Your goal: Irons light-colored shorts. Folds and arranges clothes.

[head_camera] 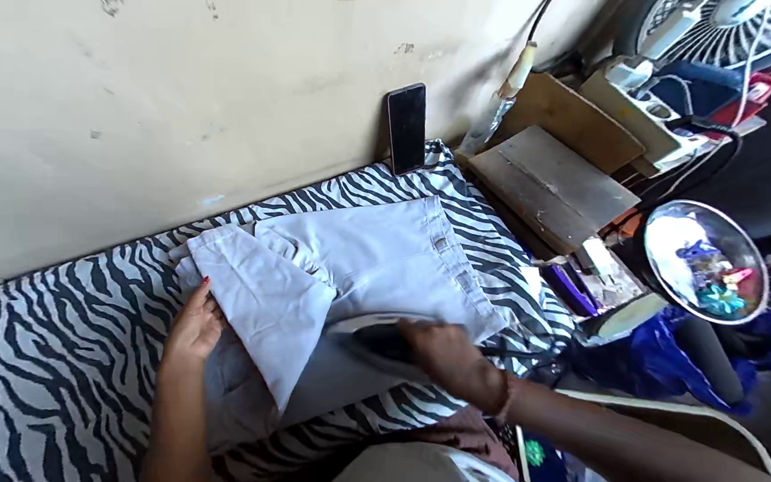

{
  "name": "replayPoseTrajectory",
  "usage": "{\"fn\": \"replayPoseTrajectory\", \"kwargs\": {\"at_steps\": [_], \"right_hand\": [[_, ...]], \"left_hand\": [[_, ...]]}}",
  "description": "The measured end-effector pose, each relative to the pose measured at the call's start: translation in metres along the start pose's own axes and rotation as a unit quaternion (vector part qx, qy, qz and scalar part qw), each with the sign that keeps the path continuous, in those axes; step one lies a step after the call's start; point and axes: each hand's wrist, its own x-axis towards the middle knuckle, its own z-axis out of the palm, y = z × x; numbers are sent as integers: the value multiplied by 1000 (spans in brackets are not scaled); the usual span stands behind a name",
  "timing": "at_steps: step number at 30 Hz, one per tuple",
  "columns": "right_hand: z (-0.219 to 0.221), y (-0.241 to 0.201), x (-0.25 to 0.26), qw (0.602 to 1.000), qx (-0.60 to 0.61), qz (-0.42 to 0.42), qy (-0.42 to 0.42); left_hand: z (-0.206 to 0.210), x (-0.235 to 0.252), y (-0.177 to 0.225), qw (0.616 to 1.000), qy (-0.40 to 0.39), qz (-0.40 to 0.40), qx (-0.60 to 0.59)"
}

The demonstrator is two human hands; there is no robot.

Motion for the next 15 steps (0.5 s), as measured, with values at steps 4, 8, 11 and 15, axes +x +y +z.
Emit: {"fn": "replayPoseTrajectory", "kwargs": {"at_steps": [4, 8, 11, 15], "right_hand": [[-34, 92, 20, 971, 42, 192, 137], [-45, 109, 29, 959, 38, 212, 186], [-37, 106, 30, 962, 10, 175, 208], [-31, 114, 23, 965, 6, 117, 233]], "left_hand": [[39, -6, 30, 988, -15, 150, 44], [118, -63, 47, 898, -234, 353, 117], [184, -98, 19, 740, -453, 427, 255], [224, -119, -34, 608, -558, 361, 434]]}}
